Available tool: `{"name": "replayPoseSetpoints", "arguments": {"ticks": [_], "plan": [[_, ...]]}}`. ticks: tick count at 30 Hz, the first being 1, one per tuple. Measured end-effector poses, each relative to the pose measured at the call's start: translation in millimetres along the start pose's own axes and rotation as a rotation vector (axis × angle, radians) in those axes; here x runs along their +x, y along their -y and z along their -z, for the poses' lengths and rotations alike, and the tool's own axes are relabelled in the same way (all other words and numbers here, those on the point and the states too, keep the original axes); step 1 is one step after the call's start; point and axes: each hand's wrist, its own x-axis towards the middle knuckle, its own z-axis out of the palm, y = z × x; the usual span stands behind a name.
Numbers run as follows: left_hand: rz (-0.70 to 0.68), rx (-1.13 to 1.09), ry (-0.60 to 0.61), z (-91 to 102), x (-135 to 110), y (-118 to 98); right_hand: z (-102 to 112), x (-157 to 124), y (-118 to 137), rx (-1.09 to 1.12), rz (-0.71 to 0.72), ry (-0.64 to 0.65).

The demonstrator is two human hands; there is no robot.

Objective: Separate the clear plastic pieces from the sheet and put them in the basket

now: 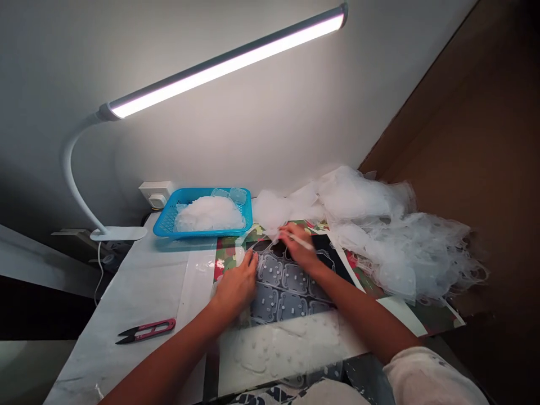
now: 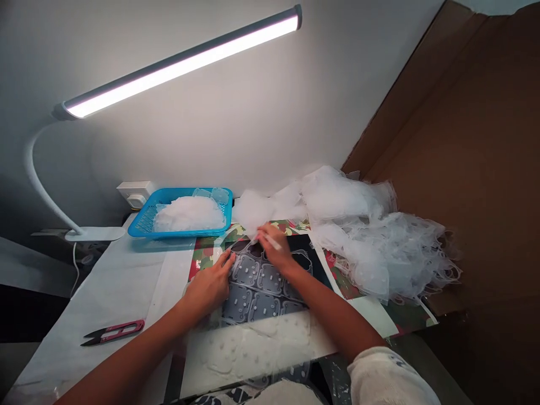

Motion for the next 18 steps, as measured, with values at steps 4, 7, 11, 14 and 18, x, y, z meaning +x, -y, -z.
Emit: {"name": "replayPoseSetpoints", "arguments": {"ticks": [4, 7, 11, 14, 18], "plan": [[-0.019, -0.118, 0.007, 3.8, 11, 14, 52, 1, -18, 0.19, -0.252, -0.251], [-0.051, -0.382, -0.049, 19.6, 28, 29, 57, -10, -6, 0.371, -0.242, -0.113], [0.052, -0.938, 0.06, 41.0, 45, 34, 40, -32, 38, 0.333, -0.144, 0.038], [0.079, -1.256, 0.295, 39.6, 47, 28, 32, -42, 64, 0.308, -0.05, 0.273], [-0.028, -1.415, 0.229, 24.3, 41, 24, 30, -33, 63, 0.494, -0.132, 0.39]]}}
